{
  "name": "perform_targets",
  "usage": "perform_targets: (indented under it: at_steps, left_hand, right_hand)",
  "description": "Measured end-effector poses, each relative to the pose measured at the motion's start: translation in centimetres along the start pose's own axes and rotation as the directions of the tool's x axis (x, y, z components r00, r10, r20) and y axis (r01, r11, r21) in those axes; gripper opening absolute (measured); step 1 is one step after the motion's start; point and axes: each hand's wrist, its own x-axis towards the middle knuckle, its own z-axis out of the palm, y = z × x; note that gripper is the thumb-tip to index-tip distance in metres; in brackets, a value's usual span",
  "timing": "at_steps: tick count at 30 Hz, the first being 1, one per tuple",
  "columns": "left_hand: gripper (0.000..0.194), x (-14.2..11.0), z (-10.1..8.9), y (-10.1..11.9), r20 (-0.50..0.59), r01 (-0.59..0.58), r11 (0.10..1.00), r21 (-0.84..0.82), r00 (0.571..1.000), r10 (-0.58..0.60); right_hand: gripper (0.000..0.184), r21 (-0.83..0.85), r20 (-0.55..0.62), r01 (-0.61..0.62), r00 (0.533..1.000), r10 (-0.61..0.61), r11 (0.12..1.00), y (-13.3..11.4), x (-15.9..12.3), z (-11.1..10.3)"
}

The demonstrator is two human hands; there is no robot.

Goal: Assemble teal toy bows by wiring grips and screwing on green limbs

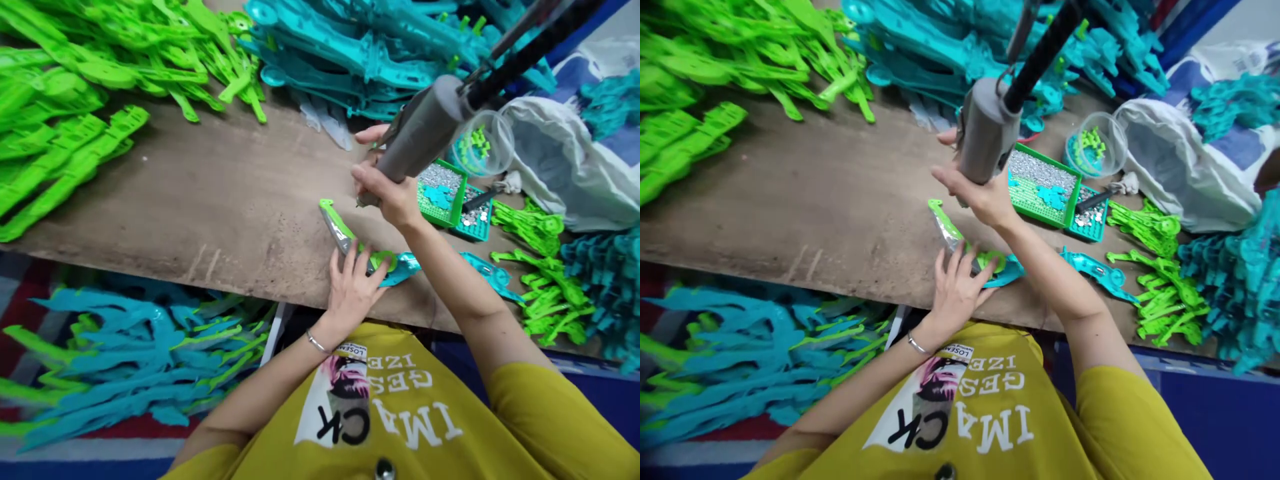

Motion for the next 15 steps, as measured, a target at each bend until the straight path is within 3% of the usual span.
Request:
perform_targets:
  at_steps: [5,8,11,15]
  left_hand:
    - [0.075,1.9,-0.1,0.8,0.075,-0.070,0.997,-0.037,0.995,0.073]
    - [0.067,3.1,0.4,0.8,0.118,-0.120,0.993,-0.007,0.986,0.120]
    - [0.059,3.2,0.3,-0.3,0.117,-0.153,0.985,0.076,0.983,0.143]
    - [0.060,1.6,-1.5,-3.8,0.073,-0.191,0.965,0.179,0.981,0.181]
  right_hand:
    - [0.044,0.026,-0.066,-0.017,0.998,0.019,1.000,-0.6,-4.5,-5.0]
    - [0.049,-0.032,-0.084,-0.036,0.996,0.034,0.999,0.7,-5.9,-6.5]
    - [0.053,-0.226,-0.114,-0.052,0.993,0.027,0.973,1.5,-7.2,-7.5]
    - [0.064,-0.523,-0.127,-0.030,0.991,-0.044,0.852,0.5,-11.4,-8.7]
